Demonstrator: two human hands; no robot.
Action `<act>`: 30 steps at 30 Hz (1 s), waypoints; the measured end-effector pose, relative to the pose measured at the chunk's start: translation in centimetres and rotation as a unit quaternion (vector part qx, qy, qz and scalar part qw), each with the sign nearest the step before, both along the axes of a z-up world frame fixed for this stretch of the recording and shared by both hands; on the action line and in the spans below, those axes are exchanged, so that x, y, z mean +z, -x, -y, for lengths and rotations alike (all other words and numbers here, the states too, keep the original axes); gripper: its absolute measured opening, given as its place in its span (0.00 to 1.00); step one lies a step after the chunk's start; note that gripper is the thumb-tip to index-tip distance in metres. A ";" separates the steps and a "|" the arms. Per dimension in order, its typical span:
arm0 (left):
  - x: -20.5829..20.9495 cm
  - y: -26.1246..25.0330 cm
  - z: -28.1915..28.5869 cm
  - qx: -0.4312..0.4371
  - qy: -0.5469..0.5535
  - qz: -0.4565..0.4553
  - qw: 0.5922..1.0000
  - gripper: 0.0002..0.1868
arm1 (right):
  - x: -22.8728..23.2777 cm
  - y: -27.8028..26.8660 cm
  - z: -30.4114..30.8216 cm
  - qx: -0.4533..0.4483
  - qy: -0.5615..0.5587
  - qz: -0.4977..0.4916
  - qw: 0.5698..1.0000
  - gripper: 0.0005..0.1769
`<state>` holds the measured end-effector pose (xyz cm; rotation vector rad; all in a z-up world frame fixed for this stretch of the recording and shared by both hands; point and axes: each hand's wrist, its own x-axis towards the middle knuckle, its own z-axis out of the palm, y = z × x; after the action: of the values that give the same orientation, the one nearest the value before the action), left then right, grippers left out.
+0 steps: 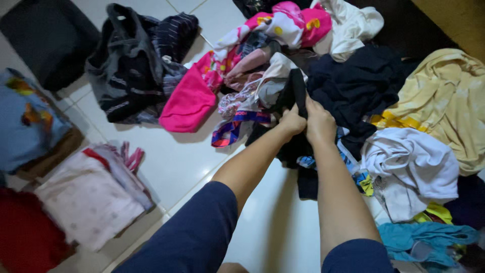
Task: The person sits on the floor and folds various garments from a pile, including shirts, pants, and children's clothing. They smooth each item, fold it into a compact rectangle, and place it into a growing stack on the floor.
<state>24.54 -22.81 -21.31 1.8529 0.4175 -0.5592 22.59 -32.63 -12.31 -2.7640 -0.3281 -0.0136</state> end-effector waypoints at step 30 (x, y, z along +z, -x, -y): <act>29.3 22.7 -30.0 -0.118 -0.496 0.365 0.779 0.35 | 14.6 15.4 -20.7 0.036 -0.257 -0.348 0.901 0.34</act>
<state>1.81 7.19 7.98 2.9646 -0.1146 0.3729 7.18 -11.92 2.27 -2.0544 -0.1887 0.7712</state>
